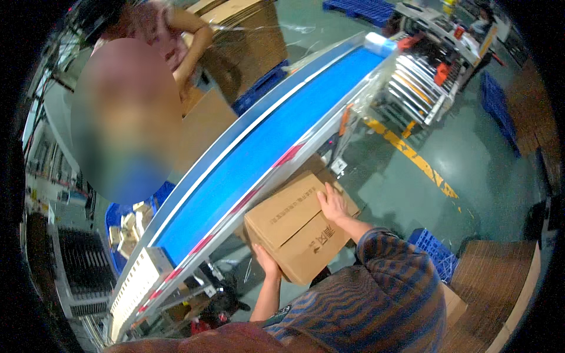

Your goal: The person assembles cardboard boxes by hand and fills them with rows of smaller white boxes from a conveyor belt.

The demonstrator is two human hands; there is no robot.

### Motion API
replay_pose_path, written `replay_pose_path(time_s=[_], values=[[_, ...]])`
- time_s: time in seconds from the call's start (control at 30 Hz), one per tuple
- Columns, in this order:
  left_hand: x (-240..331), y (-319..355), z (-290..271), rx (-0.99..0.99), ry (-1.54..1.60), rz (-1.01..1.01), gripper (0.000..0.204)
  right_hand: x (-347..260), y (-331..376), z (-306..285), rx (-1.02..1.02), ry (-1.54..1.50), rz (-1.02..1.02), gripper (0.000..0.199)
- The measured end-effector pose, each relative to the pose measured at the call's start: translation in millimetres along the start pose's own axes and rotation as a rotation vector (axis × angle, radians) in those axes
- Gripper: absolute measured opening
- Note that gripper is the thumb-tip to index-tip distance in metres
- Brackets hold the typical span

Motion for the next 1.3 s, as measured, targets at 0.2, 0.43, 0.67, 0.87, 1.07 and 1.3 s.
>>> replay_pose_path(time_s=[0.2,0.43,0.67,0.87,1.07,1.3], values=[[-33,-27,36,-0.149,0.423,-0.505,0.08,90,-38,-35,-0.206,-0.22,0.212,0.075],[57,36,202,-0.291,0.038,-0.45,0.083,243,5,-163,0.135,-0.579,0.477,0.07],[68,126,470,-0.643,0.007,-0.577,0.08,363,-25,-399,0.298,-0.332,0.557,0.068],[94,189,647,-0.853,-0.149,-0.75,0.076,440,-86,-535,0.443,-0.152,0.508,0.063],[141,177,824,-1.041,0.14,-0.674,0.075,482,-179,-630,0.622,-0.025,0.452,0.059],[193,128,935,-0.857,0.087,-0.622,0.087,441,-437,-716,0.268,0.098,0.158,0.064]])
Point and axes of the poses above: each hand's wrist, its own y-axis away from the middle knuckle, its own z-axis out of the palm, x = y × z, the point moved 6 cm from there along -y, towards the middle knuckle, and after that the axes turned 9 degrees about -z, right-handed, at the moved point
